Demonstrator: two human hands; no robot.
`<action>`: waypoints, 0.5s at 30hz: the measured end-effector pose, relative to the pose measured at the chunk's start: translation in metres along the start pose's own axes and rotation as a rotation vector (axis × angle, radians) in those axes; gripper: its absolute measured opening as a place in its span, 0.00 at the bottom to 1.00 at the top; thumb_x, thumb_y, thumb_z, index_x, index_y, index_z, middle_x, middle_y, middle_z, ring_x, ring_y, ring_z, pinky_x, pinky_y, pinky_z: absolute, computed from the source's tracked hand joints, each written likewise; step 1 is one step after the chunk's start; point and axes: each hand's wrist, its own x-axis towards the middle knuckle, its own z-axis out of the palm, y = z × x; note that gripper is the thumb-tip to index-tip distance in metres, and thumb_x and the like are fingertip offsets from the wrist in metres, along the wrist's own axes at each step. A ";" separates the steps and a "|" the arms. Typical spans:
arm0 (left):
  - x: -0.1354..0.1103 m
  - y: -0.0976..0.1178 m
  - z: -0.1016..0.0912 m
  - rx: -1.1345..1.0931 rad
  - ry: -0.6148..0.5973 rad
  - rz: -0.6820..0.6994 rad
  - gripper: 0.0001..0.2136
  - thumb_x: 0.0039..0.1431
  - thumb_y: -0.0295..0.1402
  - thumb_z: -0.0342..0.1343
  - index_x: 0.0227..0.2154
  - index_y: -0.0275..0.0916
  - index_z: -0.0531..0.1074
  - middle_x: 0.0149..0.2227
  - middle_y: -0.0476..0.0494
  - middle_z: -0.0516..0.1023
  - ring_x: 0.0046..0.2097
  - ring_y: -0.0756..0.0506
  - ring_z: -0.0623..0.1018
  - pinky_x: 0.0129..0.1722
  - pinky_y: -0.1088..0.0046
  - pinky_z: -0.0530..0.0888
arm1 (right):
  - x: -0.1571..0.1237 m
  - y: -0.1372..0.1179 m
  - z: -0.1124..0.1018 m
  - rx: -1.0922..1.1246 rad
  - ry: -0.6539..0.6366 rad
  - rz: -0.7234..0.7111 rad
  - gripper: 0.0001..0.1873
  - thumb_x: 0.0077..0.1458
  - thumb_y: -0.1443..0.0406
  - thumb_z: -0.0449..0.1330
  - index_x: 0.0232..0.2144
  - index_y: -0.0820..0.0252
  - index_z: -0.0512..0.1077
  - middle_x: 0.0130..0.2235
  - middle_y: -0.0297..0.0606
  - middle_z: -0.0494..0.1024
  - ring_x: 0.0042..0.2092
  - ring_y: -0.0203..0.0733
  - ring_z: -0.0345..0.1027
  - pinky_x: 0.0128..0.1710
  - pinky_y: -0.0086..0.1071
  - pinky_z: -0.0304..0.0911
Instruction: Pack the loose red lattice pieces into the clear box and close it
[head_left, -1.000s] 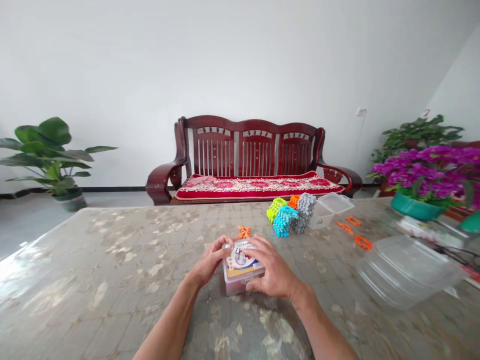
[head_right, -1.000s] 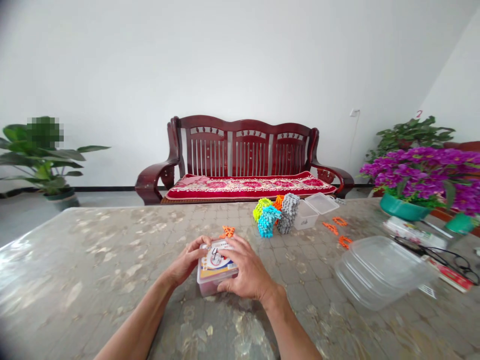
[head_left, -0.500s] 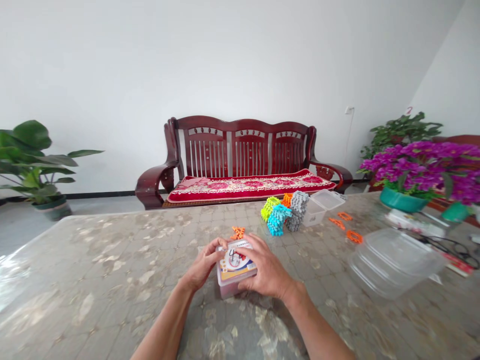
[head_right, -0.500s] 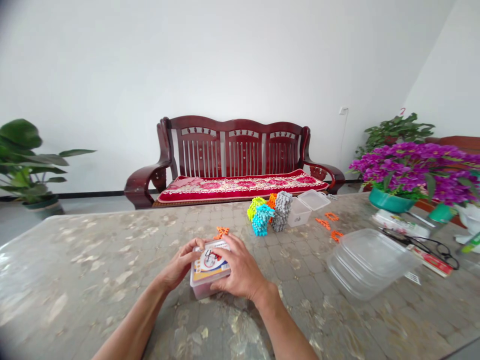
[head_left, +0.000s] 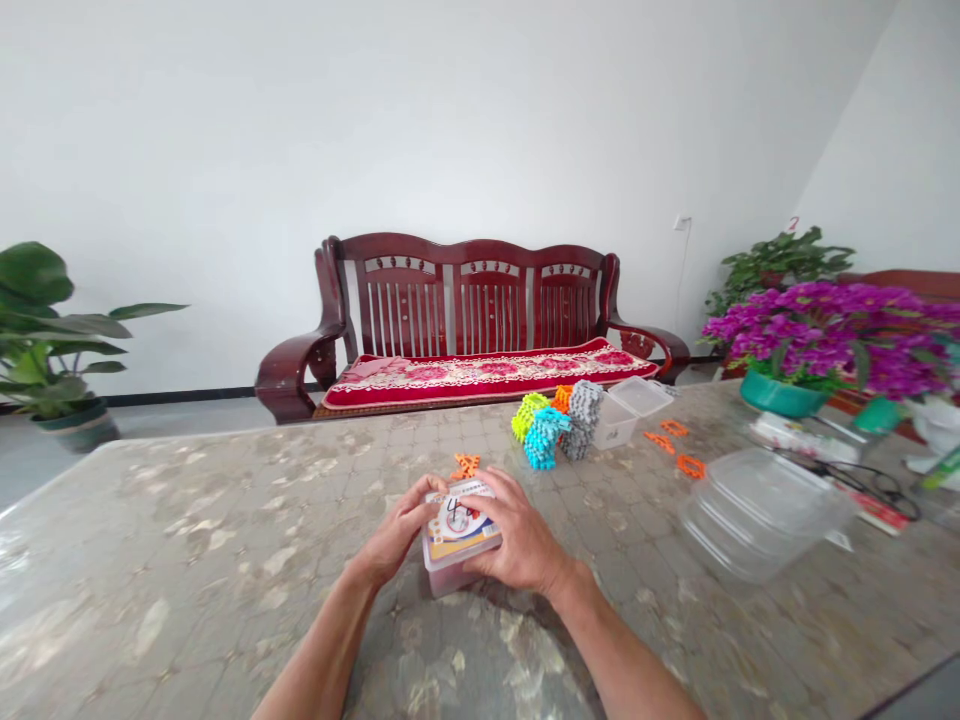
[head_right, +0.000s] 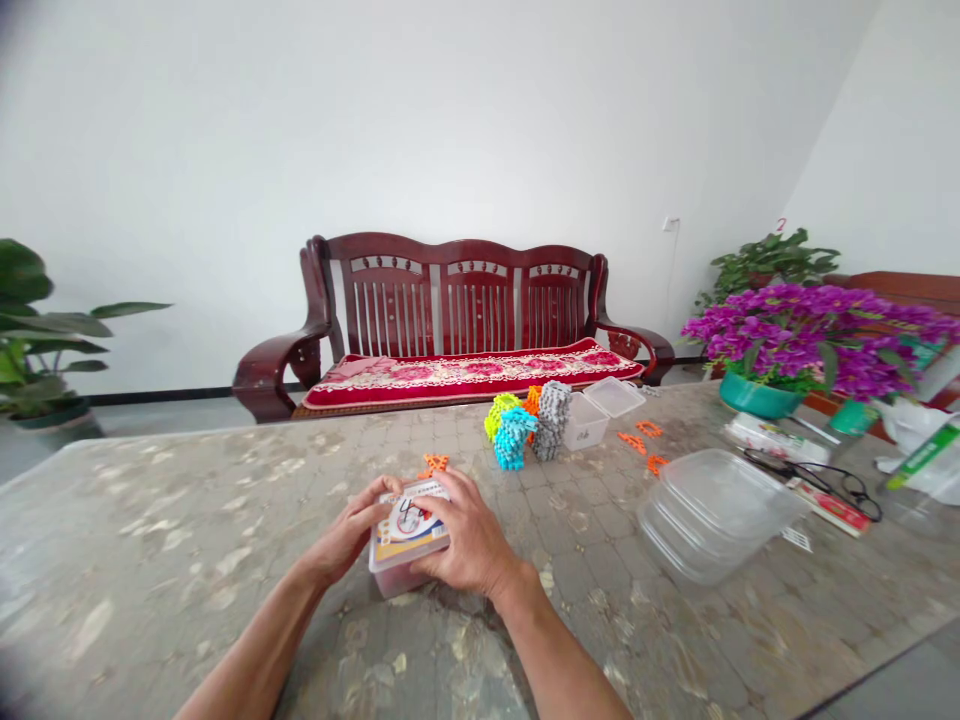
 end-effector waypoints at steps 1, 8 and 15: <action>-0.001 0.000 0.000 0.014 -0.002 0.004 0.15 0.53 0.41 0.61 0.39 0.42 0.65 0.35 0.53 0.77 0.34 0.49 0.75 0.35 0.75 0.70 | 0.000 0.001 0.001 0.012 -0.001 0.008 0.40 0.40 0.54 0.74 0.56 0.52 0.71 0.64 0.45 0.63 0.67 0.56 0.51 0.67 0.50 0.48; -0.005 0.005 0.003 0.073 0.072 0.033 0.19 0.53 0.42 0.63 0.44 0.40 0.67 0.38 0.50 0.78 0.37 0.47 0.76 0.39 0.73 0.72 | -0.005 0.011 0.010 0.163 0.029 0.104 0.56 0.31 0.61 0.78 0.63 0.54 0.62 0.67 0.48 0.58 0.68 0.56 0.49 0.67 0.49 0.49; -0.007 0.004 0.001 0.131 0.133 -0.001 0.25 0.52 0.48 0.63 0.49 0.40 0.68 0.42 0.46 0.80 0.41 0.44 0.79 0.43 0.70 0.74 | -0.026 0.025 0.007 0.420 0.055 0.251 0.58 0.33 0.69 0.75 0.66 0.50 0.56 0.64 0.44 0.66 0.62 0.53 0.62 0.61 0.47 0.58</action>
